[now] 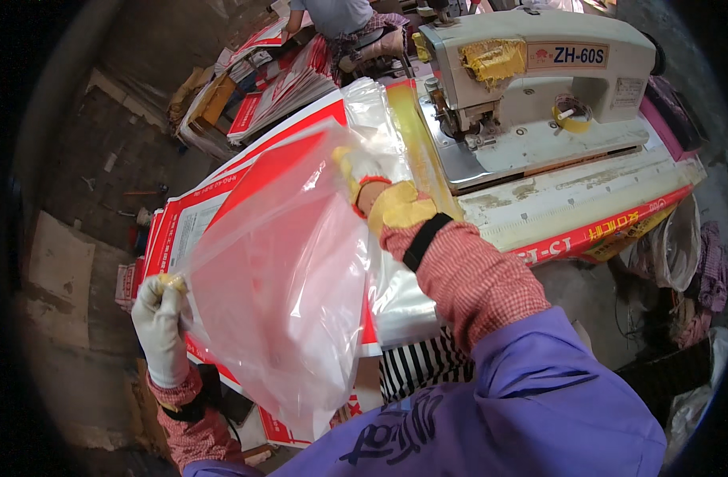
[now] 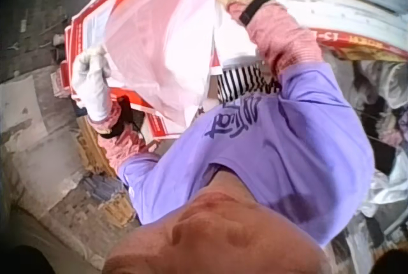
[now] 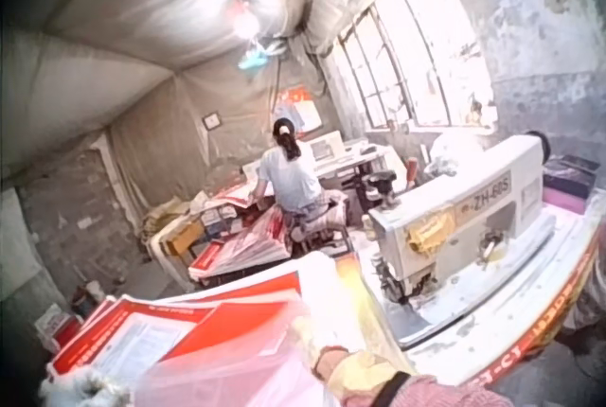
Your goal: Sewing the edges of large woven plastic bags using an industrial sewing machine.
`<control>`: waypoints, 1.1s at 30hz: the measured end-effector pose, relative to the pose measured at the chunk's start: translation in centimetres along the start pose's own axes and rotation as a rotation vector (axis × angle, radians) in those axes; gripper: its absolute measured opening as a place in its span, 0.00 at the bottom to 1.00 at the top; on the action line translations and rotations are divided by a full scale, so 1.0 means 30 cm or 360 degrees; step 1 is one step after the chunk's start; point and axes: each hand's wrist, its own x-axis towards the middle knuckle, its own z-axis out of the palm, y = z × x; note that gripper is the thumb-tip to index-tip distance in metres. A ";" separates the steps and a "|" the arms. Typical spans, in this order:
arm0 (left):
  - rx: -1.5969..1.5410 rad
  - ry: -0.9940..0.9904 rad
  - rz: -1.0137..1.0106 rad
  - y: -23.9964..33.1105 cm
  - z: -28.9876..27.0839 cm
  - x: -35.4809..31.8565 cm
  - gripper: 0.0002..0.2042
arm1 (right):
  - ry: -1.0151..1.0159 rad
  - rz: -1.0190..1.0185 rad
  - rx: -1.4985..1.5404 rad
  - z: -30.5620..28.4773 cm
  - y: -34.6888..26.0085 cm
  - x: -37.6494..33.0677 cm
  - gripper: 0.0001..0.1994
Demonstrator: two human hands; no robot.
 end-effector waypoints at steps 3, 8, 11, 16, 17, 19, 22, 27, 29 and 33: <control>0.0141 -0.0480 -0.0108 -0.043 0.026 -0.067 0.04 | -0.0337 0.0616 0.1510 0.014 -0.244 -0.074 0.19; 0.1470 -0.1851 0.0966 -0.255 0.233 -0.252 0.05 | -0.0259 0.0752 0.2261 0.019 -0.288 -0.159 0.21; 0.1274 -0.1931 0.0834 -0.218 0.251 -0.190 0.05 | -0.0096 0.0650 0.2225 0.094 -0.207 -0.191 0.20; 0.1044 -0.1466 0.1352 0.064 0.322 0.106 0.04 | -0.0288 0.0660 0.2157 0.107 -0.189 -0.240 0.16; 0.1343 -0.1056 0.1542 0.093 0.359 0.155 0.06 | -0.0680 0.0770 0.2111 0.111 -0.203 -0.244 0.12; 0.1353 -0.0693 0.1784 0.128 0.450 0.311 0.12 | -0.1364 0.0710 0.3292 0.138 -0.185 -0.223 0.13; 0.1538 -0.0248 0.1933 0.141 0.600 0.427 0.10 | -0.1025 -0.0062 0.0297 0.066 -0.347 -0.275 0.10; 0.2221 -0.1447 0.1363 0.062 0.714 0.412 0.12 | -0.0669 -0.0344 -0.0402 0.065 -0.270 -0.333 0.11; 0.2108 -0.1270 0.1333 -0.051 0.700 0.413 0.11 | -0.0627 -0.0424 -0.0220 0.105 -0.218 -0.345 0.14; 0.2322 -0.0311 0.1546 0.020 0.694 0.504 0.03 | -0.1084 0.0407 0.0258 -0.042 -0.391 -0.338 0.35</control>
